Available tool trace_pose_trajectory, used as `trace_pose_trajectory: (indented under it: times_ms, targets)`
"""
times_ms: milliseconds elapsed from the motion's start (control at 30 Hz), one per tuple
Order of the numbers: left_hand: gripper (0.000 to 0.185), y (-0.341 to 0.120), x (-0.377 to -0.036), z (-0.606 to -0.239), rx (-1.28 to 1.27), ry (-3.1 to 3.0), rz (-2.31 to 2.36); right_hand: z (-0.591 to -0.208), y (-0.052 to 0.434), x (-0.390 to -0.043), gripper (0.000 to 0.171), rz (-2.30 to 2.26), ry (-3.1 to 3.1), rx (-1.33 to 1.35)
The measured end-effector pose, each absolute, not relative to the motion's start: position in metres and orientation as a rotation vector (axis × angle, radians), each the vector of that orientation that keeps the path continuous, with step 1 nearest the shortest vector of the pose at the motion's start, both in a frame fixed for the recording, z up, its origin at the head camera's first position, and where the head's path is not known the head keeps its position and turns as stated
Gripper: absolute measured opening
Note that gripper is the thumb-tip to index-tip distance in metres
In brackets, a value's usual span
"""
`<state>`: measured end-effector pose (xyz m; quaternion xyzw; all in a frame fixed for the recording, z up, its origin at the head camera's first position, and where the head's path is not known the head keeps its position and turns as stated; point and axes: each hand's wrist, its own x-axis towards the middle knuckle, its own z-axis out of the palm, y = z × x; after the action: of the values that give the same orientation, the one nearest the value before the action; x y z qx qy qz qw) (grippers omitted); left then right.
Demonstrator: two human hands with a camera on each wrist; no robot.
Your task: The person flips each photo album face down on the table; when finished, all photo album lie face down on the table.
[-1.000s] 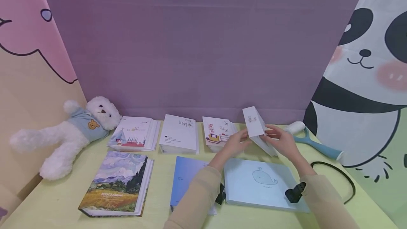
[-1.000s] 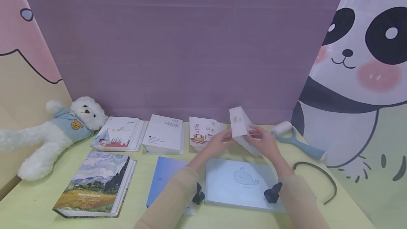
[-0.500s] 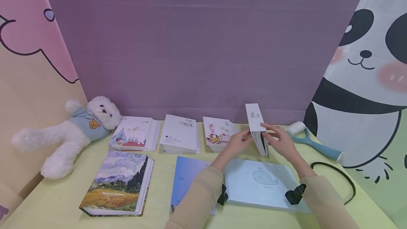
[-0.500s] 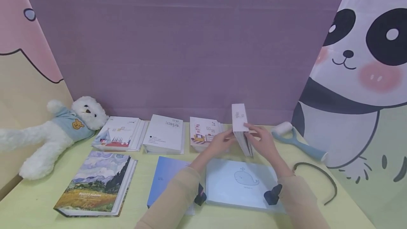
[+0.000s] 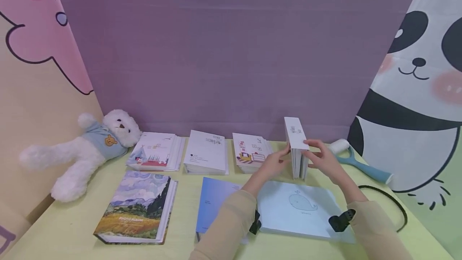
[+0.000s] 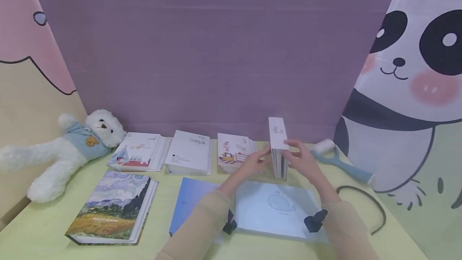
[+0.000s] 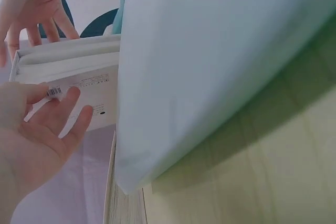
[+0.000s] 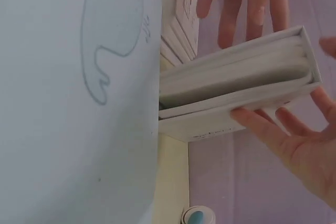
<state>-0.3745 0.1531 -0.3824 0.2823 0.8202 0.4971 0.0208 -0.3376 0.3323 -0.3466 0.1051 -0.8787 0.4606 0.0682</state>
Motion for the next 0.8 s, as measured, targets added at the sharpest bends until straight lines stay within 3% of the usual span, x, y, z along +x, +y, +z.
trace_pose_trajectory:
  times_ms: [200,800]
  targets:
    - [0.061,0.159,-0.369,-0.383,0.923,2.538,1.442,-0.348,0.329,-0.339,0.065,1.227,-2.627,0.156]
    - [0.052,0.162,-0.358,-0.380,0.897,2.540,1.371,-0.347,0.328,-0.337,0.067,1.089,-2.545,0.091]
